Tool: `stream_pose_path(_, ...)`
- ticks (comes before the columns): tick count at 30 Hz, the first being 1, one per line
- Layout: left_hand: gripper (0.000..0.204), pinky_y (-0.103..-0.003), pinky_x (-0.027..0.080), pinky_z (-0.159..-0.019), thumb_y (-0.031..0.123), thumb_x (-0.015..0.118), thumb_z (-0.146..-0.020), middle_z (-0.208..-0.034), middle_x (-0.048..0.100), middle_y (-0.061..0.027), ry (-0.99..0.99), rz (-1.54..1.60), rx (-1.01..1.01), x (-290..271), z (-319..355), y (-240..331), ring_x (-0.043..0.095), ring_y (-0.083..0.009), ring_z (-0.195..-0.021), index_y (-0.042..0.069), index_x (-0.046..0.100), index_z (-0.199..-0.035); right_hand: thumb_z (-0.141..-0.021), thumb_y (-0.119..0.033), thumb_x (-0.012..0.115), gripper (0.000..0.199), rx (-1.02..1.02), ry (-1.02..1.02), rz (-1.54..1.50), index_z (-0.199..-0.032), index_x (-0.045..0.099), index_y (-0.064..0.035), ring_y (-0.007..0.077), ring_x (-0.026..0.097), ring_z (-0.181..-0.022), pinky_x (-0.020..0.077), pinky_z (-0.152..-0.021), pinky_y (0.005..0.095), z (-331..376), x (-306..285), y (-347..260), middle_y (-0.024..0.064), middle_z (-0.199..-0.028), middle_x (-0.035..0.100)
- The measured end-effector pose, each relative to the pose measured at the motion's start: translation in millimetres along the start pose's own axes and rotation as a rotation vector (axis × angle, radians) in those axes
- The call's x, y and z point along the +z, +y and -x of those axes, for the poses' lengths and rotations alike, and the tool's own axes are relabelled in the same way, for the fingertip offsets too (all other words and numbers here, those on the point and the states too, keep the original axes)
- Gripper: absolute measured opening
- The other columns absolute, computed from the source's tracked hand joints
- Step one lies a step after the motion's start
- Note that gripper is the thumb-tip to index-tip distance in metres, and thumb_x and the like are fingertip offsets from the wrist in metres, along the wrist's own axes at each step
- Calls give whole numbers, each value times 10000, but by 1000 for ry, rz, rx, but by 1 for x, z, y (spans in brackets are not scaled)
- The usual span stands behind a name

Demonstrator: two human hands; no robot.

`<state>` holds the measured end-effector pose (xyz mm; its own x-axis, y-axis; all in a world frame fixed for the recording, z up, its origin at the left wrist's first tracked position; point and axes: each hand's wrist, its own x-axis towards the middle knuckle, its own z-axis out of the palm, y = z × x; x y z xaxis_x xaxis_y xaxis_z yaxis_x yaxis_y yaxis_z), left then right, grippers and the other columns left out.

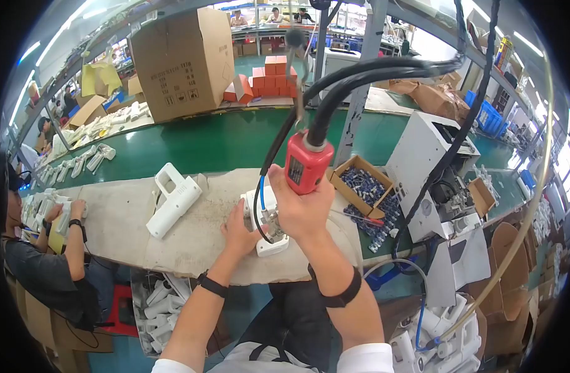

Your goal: The person fastens a white plastic housing with a power screwdriver, places it into a large cardboard bin, and then rearranges several cardboard bins and boxes on the floor by hand.

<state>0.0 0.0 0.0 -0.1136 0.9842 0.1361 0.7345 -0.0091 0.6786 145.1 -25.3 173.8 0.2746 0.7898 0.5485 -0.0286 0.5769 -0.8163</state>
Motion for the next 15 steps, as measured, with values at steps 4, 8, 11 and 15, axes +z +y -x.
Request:
stream_pose_path(4,932,-620,111,-1024,441,727,-667,-1398,331,-155,11,13,33,0,6,-1,311,-300,-1300,106,266,-1405,-830,-115,651,137,92,-12,58,-763,571,-25,57,484,-464,355,-418,202,10,2,27,-13,-569,530)
stream_pose_path(8,919,-611,120,-1023,434,723,-668,-1380,350,-164,8,4,38,2,3,-6,321,-307,-1288,95,280,-1398,-826,-91,650,127,80,-51,37,-772,564,-14,53,480,-463,357,-418,204,11,5,30,-9,-579,529)
stream_pose_path(11,925,-612,129,-1017,431,725,-661,-1369,357,-168,33,15,55,3,4,-9,328,-311,-1279,98,278,-1399,-832,-78,640,116,41,15,-90,-792,565,1,57,480,-460,361,-419,203,10,14,-22,-4,-569,523)
stream_pose_path(15,923,-617,136,-1007,372,735,-660,-1367,355,-173,15,87,96,-5,2,-5,332,-318,-1272,103,264,-1407,-845,-52,620,88,86,-103,-168,-813,568,10,63,471,-434,351,-403,195,16,27,-56,3,-553,525)
